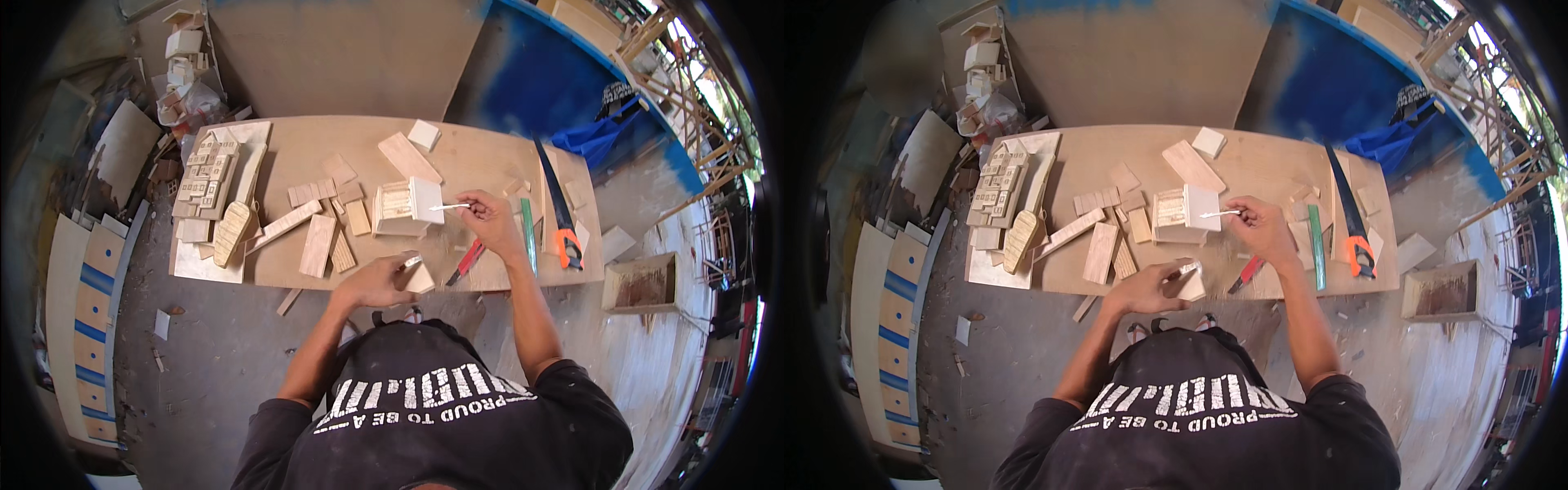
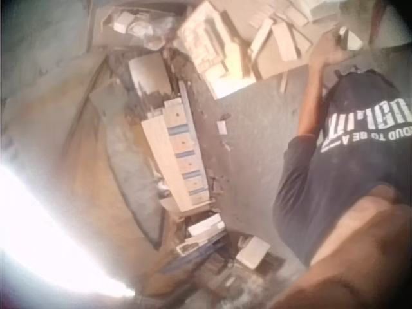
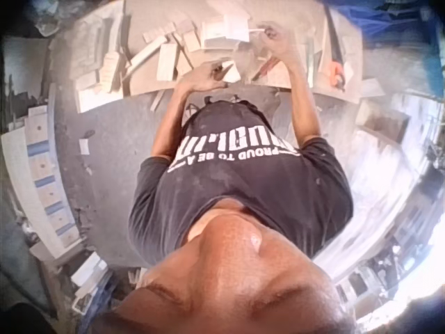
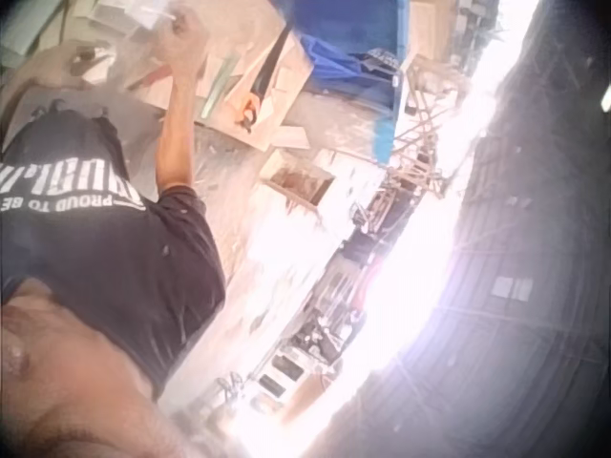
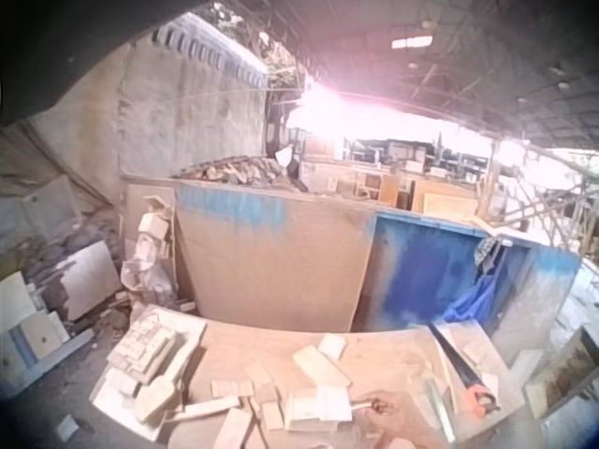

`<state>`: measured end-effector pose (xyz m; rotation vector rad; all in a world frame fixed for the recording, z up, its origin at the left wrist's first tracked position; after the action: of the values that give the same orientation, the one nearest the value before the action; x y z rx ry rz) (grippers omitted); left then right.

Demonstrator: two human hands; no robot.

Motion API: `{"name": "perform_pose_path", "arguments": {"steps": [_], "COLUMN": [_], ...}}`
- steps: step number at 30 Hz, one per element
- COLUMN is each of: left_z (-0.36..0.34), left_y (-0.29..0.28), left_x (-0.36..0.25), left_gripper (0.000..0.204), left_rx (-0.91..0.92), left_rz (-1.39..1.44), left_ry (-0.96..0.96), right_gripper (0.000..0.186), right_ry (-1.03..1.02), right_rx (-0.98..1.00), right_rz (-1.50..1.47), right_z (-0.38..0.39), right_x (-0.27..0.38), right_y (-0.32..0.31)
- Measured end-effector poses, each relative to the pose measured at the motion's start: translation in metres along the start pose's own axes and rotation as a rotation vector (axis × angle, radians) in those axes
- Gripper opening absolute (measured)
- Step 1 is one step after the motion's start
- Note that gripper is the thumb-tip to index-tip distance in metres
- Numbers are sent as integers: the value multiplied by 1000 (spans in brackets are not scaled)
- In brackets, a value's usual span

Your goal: The person applies glue with a small stick to several wooden pieces and then assembles them to form a birdhouse structure on a workbench.

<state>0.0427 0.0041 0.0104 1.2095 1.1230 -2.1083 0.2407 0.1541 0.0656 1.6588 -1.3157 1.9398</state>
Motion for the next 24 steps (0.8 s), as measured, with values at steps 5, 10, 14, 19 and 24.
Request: {"name": "perform_pose_path", "arguments": {"steps": [5, 10, 14, 19, 24], "left_z": [27, 15, -11, -20, -21], "left_y": [26, 44, 65, 72, 76], "left_x": [107, 107, 100, 118, 129], "left_gripper": [92, 99, 100, 99, 102], "left_rx": [125, 155, 146, 158, 204], "left_rz": [653, 1475, 1531, 1500, 1552], "left_ry": [39, 181, 151, 151, 113], "right_gripper": [18, 17, 17, 16, 15], "right_ry": [71, -78, 33, 59, -45], "right_rx": [144, 141, 253, 232, 351], "right_rz": [187, 438, 579, 523, 502], "right_z": [44, 37, 26, 24, 18], "right_x": [-39, -83, -104, -112, -127], "right_y": [46, 113, 133, 139, 143]}}
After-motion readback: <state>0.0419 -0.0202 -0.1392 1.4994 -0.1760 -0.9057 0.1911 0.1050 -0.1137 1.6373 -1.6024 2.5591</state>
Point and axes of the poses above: each hand's wrist, its own z-axis away from the middle knuckle, its own y-axis out of the palm, x = y × z, the point moved 4 cm from there along -z, towards the middle knuckle, and after that the axes turned 10 degrees about x, right-handed, at the moved point
